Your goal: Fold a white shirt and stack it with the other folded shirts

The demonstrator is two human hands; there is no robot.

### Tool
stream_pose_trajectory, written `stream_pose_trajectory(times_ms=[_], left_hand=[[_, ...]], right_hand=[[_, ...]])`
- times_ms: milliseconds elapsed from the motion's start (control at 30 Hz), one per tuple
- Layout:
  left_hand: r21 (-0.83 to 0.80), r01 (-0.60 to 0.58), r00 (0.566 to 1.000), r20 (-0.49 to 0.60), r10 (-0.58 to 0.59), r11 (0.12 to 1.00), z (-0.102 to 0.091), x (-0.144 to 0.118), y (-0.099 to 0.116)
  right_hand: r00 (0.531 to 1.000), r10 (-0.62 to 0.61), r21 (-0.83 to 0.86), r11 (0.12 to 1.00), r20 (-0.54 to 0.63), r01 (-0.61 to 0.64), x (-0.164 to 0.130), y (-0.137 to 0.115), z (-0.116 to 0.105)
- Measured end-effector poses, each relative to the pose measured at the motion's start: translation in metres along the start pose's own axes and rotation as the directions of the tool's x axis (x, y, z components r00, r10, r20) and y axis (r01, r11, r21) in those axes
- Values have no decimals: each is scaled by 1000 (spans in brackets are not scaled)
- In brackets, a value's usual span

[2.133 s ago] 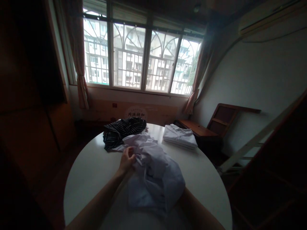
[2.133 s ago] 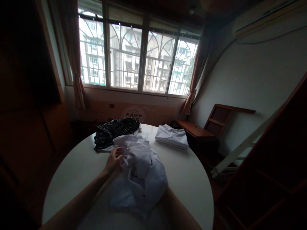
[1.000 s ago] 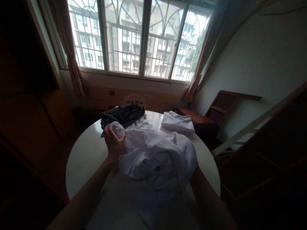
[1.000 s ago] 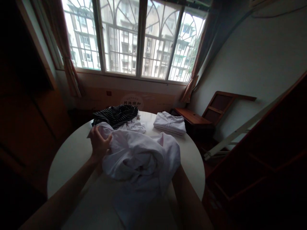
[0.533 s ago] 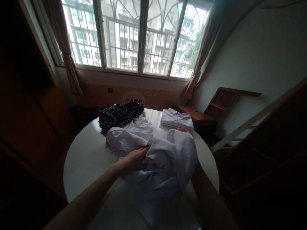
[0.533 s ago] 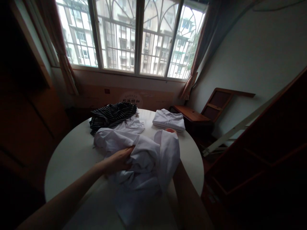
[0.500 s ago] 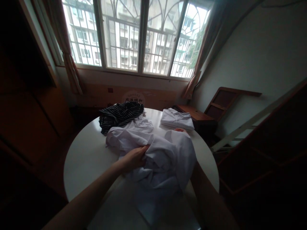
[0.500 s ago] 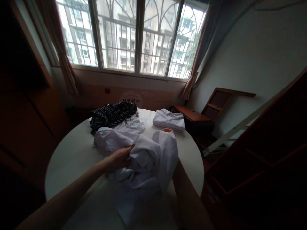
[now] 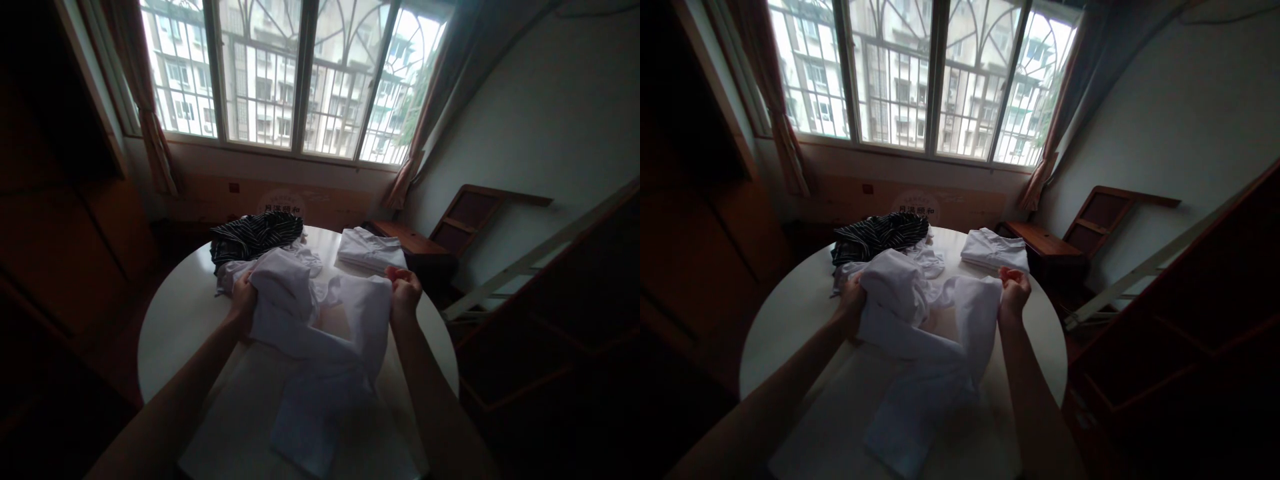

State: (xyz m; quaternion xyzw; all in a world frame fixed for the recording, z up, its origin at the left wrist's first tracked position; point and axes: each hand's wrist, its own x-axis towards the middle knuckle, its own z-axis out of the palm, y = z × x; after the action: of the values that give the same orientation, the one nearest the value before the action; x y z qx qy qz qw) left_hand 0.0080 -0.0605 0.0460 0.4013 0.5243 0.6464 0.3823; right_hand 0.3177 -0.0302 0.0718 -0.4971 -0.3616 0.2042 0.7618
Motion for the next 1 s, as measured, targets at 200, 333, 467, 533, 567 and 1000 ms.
stream_pose_trajectory(times_ms=[200,333,467,533,567,1000], left_hand=[[30,86,993,85,-88,996,6,-1,-4],[18,41,957,287,-44,999,11,-7,3],[49,-80,844,535,41,996,12,-13,6],[88,-152,782,620,65,985,11,-13,5],[100,-179,758,648,72,979,10,-11,3],[193,-76,882,471,-25,978,0,2,6]], right_hand=[[896,-88,156,987,436,21,-32,-20,16],[460,-46,-11,993,887,119,-64,-24,26],[324,1,-135,910,946,392,-80,-16,32],[437,15,-237,857,899,458,-78,-11,33],[516,17,-289,844,856,453,-76,-8,33],[832,224,9,964,507,-265,-37,-3,19]])
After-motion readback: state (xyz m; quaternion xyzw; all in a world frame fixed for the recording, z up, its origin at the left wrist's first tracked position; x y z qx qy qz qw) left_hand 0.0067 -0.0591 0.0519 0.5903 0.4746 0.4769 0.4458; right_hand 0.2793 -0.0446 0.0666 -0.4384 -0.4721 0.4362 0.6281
